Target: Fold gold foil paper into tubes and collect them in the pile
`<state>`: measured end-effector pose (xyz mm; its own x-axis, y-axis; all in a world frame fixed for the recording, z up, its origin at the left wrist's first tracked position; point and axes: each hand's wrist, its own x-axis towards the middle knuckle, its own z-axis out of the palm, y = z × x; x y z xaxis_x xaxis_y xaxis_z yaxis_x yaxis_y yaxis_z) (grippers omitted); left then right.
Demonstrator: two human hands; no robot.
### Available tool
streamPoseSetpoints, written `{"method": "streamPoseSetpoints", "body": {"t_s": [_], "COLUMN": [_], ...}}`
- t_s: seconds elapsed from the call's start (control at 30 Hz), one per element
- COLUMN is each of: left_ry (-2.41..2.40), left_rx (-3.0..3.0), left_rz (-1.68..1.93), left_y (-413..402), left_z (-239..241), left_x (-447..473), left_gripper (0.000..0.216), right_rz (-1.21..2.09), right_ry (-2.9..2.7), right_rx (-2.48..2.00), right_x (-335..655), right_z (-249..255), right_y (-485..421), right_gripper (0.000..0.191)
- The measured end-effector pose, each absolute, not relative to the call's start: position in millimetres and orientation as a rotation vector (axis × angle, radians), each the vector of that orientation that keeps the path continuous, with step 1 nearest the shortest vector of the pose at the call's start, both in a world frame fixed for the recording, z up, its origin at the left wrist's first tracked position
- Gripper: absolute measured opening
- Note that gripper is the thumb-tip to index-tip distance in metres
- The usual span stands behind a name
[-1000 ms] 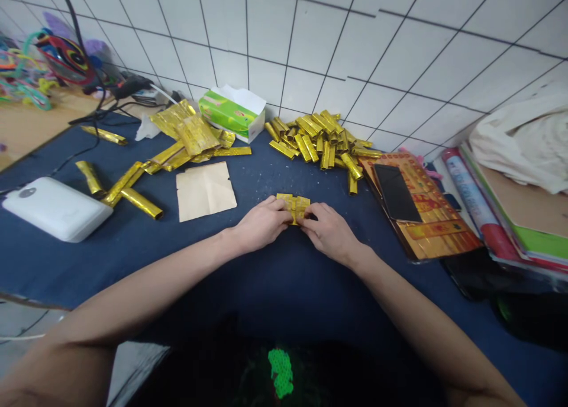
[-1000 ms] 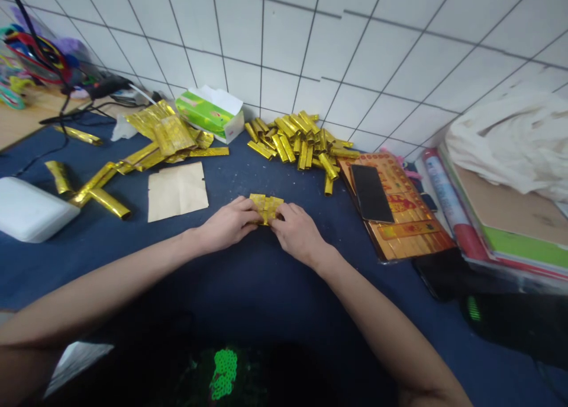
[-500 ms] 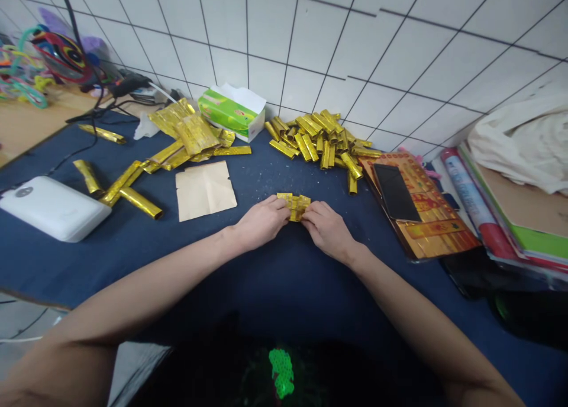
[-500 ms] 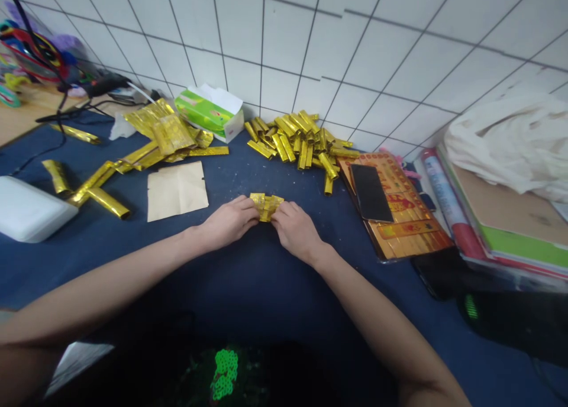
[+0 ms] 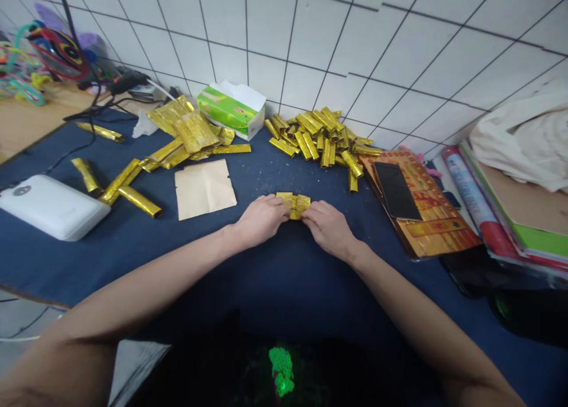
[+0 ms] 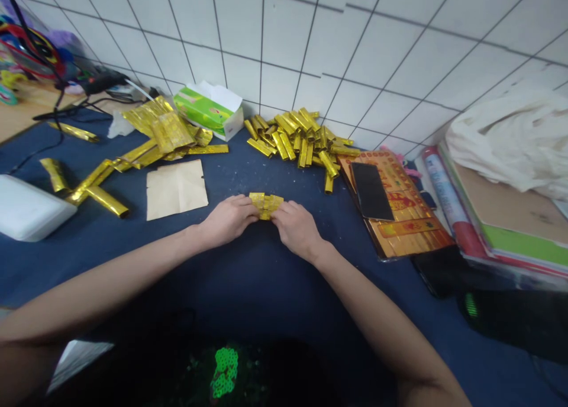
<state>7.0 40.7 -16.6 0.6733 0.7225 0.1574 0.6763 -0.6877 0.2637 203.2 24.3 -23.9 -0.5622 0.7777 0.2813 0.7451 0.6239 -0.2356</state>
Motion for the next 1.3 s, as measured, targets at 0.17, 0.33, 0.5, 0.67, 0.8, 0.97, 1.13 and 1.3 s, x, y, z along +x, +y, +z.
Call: {"method": "streamPoseSetpoints", "body": {"t_s": [0.17, 0.33, 0.5, 0.67, 0.8, 0.97, 1.13, 1.3], "left_ry": [1.045, 1.071, 1.196, 1.303, 1.353, 1.415, 1.401, 1.17], "left_rx": [2.644, 2.55, 2.53, 2.536, 2.567, 2.602, 2.778, 3.053], "left_rz": [0.397, 0.408, 0.34, 0.208, 0.182, 0.176, 0.181, 0.12], "left_y": [45, 46, 47, 47, 47, 47, 42, 30], "left_z": [-15, -14, -15, -11, -10, -12, -11, -5], "left_x": [3, 1, 2, 4, 5, 5, 5, 4], "left_gripper": [0.013, 0.015, 0.017, 0.015, 0.013, 0.012, 0.012, 0.021], "right_rz": [0.241, 0.297, 0.298, 0.308, 0.258, 0.141, -0.065, -0.249], "right_ry": [-2.467, -2.443, -2.461, -2.477, -2.476, -2.497, -2.624, -2.707], "right_rx": [-1.279, -1.34, -1.365, -1.377, -1.404, -1.428, -1.351, -1.308], "right_x": [202, 200, 200, 199, 198, 198, 202, 201], "right_z": [-20, -17, -18, -19, -18, -18, -15, -5], "right_y": [29, 30, 32, 32, 29, 26, 20, 8], "right_gripper": [0.016, 0.014, 0.013, 0.011, 0.011, 0.011, 0.016, 0.017]}}
